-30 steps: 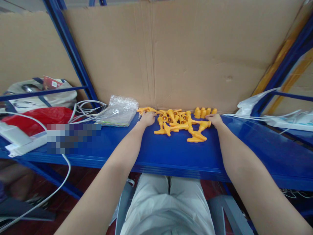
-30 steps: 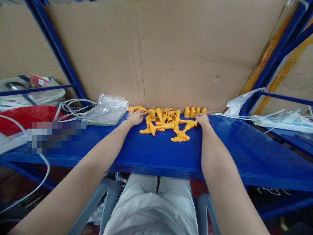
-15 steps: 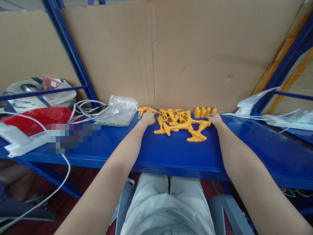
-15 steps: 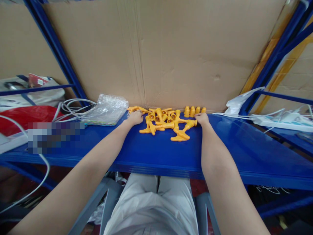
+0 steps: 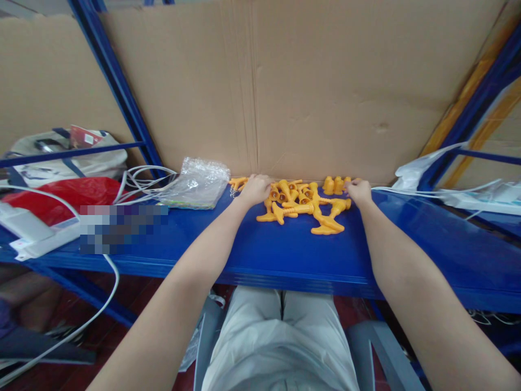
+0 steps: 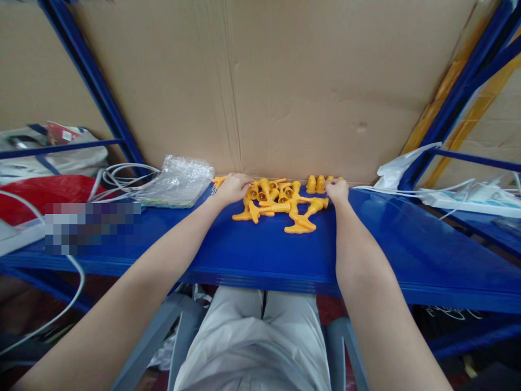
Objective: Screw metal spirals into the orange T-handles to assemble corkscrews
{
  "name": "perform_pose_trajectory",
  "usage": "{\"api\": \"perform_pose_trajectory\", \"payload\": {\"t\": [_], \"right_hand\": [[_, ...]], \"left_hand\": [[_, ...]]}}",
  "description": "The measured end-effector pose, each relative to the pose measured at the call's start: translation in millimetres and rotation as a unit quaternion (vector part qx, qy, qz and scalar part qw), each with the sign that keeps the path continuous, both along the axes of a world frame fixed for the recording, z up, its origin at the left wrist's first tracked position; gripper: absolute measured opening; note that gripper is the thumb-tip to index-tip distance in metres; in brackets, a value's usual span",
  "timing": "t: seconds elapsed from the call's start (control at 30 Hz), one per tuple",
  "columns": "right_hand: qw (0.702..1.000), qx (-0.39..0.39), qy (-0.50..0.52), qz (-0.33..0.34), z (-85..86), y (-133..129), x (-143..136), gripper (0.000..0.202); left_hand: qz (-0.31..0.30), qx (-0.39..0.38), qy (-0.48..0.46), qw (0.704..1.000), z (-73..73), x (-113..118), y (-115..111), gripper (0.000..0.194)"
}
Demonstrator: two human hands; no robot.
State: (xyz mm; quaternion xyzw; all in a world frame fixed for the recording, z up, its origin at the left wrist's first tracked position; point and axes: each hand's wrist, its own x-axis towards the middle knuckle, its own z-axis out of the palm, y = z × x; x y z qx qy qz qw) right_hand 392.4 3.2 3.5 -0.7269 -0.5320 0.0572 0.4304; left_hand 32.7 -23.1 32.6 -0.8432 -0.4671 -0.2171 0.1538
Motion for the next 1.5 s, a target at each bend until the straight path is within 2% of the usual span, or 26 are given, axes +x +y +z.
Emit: {"api": "perform_pose_trajectory", "payload": {"t": [0.1,0.17,0.33,0.5,0.63,0.77,0.9,1.03,1.1,1.23,1.33,1.5], "right_hand": [[0.996,-0.01,0.074,0.038,18.2,-7.6,-20.0,0.022],[0.992,-0.046,0.081,0.085,30.8,-14.3,-33.5,0.023],[0.955,-0.216,-0.007,0.204,54.1,-31.7,-54.8,0.018],[0.92,-0.269,-0.102,0.268,59.7,-36.8,-57.0,0.007],[0.896,-0.276,-0.175,0.301,57.0,-28.6,-55.4,0.012],[0.902,-0.251,-0.225,0.271,54.1,-20.3,-56.8,0.015],[0.919,-0.212,-0.219,0.249,53.6,-19.5,-59.2,0.013],[0.949,-0.094,-0.174,0.244,57.4,-22.0,-69.7,0.01],[0.952,-0.037,-0.154,0.261,60.6,-24.0,-79.7,0.014],[0.925,0.033,-0.113,0.36,65.7,-29.8,-105.4,0.016],[0.901,0.04,-0.083,0.423,66.4,-33.9,-124.2,0.014],[0.887,0.01,-0.098,0.451,66.4,-38.0,-141.6,0.011]], "left_hand": [[-0.049,0.014,-0.011,0.999,1.0,10.6,-1.8,0.041],[-0.062,0.015,-0.01,0.998,2.1,17.0,-5.2,0.038],[-0.062,0.006,0.007,0.998,7.8,26.9,-18.0,0.037],[-0.064,0.002,-0.002,0.998,10.9,28.6,-24.5,0.037],[-0.042,-0.007,0.005,0.999,12.4,29.3,-27.0,0.038],[-0.048,-0.001,0.005,0.999,12.3,28.6,-26.0,0.039],[-0.069,0.016,-0.006,0.997,8.8,26.4,-19.6,0.04],[-0.113,0.057,-0.019,0.992,5.4,25.0,-14.4,0.043],[-0.134,0.083,-0.025,0.987,4.8,24.9,-14.7,0.043],[-0.133,0.105,-0.011,0.985,5.8,25.7,-19.5,0.041],[-0.112,0.097,0.009,0.989,6.6,27.3,-22.7,0.04],[-0.063,0.062,0.032,0.996,6.2,31.4,-25.0,0.039]]}}
